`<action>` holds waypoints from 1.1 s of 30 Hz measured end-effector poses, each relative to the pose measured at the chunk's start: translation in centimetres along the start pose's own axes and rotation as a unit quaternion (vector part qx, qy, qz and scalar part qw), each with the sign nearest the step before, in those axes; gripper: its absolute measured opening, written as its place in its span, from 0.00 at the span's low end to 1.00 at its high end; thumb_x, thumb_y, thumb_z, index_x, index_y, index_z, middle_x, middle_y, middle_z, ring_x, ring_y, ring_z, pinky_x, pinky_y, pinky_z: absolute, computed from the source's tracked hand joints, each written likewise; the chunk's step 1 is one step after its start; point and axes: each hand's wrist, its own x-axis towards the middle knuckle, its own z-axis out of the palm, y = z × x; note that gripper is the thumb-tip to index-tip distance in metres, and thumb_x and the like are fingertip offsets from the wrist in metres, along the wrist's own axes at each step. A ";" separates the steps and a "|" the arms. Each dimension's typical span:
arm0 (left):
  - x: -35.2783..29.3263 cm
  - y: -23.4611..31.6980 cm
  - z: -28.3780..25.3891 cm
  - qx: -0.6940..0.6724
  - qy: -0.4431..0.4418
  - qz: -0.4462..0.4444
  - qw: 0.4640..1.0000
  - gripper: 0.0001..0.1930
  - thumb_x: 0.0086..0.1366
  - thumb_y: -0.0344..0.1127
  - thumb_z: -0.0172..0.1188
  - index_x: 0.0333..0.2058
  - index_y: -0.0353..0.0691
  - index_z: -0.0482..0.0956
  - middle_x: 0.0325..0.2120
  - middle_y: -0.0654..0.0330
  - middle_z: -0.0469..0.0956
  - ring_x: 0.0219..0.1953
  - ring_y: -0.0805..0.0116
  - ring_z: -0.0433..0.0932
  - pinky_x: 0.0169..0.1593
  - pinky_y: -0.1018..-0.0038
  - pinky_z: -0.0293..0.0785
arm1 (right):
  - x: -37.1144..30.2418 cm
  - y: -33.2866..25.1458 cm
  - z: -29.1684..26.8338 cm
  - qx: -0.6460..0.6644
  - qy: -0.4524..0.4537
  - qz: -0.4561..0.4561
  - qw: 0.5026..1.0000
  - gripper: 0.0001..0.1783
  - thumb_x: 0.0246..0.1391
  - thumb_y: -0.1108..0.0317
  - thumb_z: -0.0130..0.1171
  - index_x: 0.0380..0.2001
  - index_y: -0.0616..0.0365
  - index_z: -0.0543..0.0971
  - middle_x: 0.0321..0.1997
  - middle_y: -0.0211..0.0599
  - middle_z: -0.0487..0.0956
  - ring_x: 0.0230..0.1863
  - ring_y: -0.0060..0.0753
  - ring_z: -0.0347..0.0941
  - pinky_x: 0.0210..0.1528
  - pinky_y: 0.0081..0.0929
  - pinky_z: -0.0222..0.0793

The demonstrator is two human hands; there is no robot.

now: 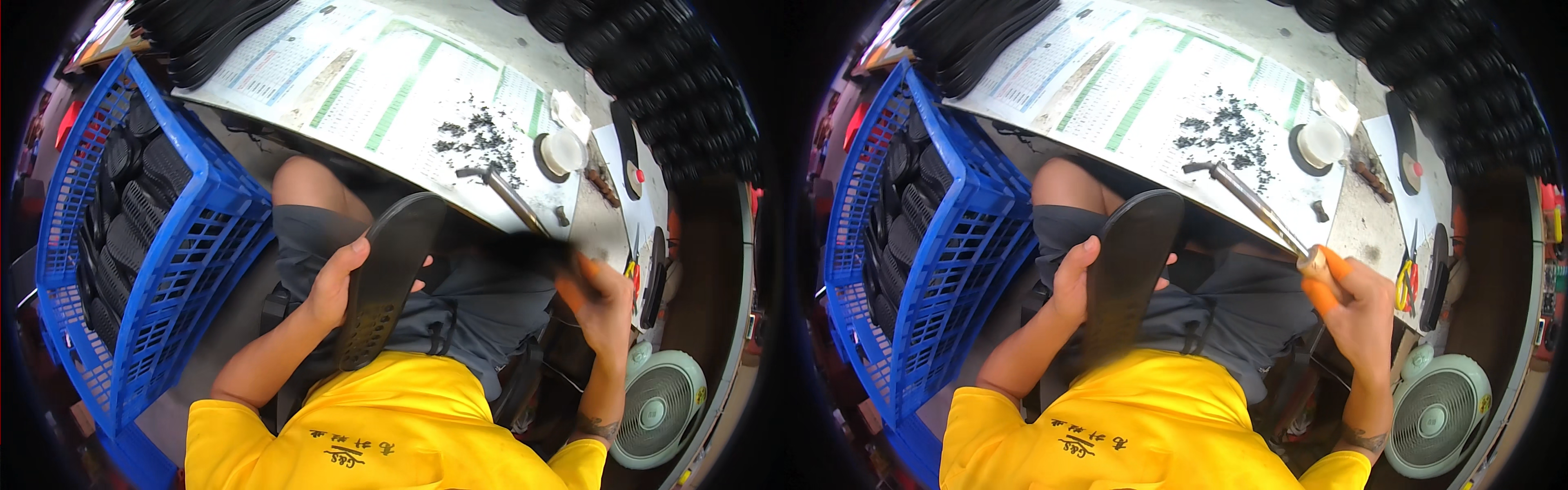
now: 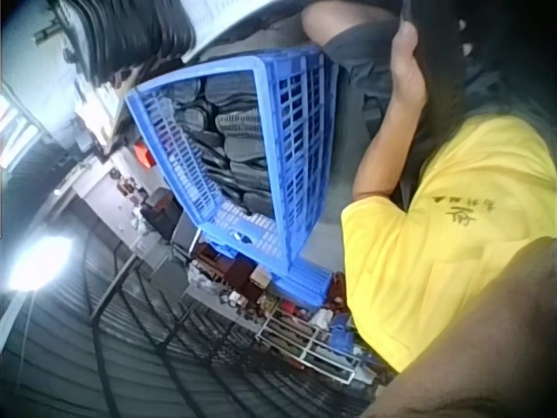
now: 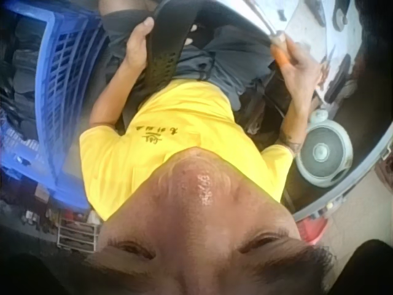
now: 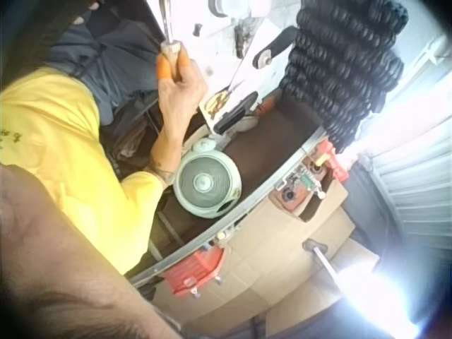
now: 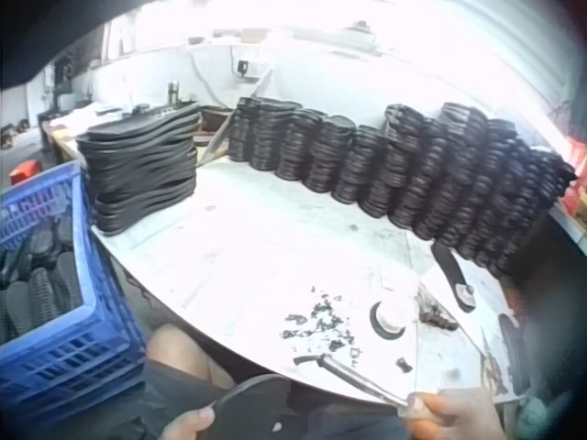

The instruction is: Applying adhesive to the edges of shoe soles using a small applicator tool in a factory setting.

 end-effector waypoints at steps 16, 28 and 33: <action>-0.2 0.1 0.4 0.015 -0.014 -0.002 1.000 0.41 0.84 0.57 0.48 0.82 0.34 0.57 0.78 0.45 0.68 0.76 0.48 0.73 0.75 0.49 0.75 | -1.8 -0.7 2.4 0.111 -0.131 0.074 0.982 0.24 0.59 0.82 0.77 0.59 0.74 0.87 0.46 0.32 0.88 0.45 0.18 0.82 0.51 0.20 0.80; -0.1 0.2 0.6 0.027 -0.015 0.002 1.000 0.42 0.83 0.58 0.51 0.83 0.36 0.56 0.78 0.46 0.68 0.76 0.50 0.73 0.74 0.50 0.76 | -1.9 -0.4 3.4 0.122 -0.059 0.011 0.991 0.25 0.52 0.74 0.82 0.56 0.62 0.92 0.23 0.33 0.69 0.22 0.26 0.66 0.27 0.30 0.60; -0.1 0.1 0.5 0.027 -0.012 -0.002 1.000 0.42 0.82 0.58 0.52 0.83 0.36 0.56 0.78 0.46 0.68 0.76 0.50 0.73 0.74 0.50 0.76 | -1.8 -0.4 3.4 0.112 -0.060 0.010 0.992 0.25 0.52 0.74 0.82 0.55 0.61 0.92 0.23 0.33 0.69 0.22 0.26 0.65 0.27 0.30 0.60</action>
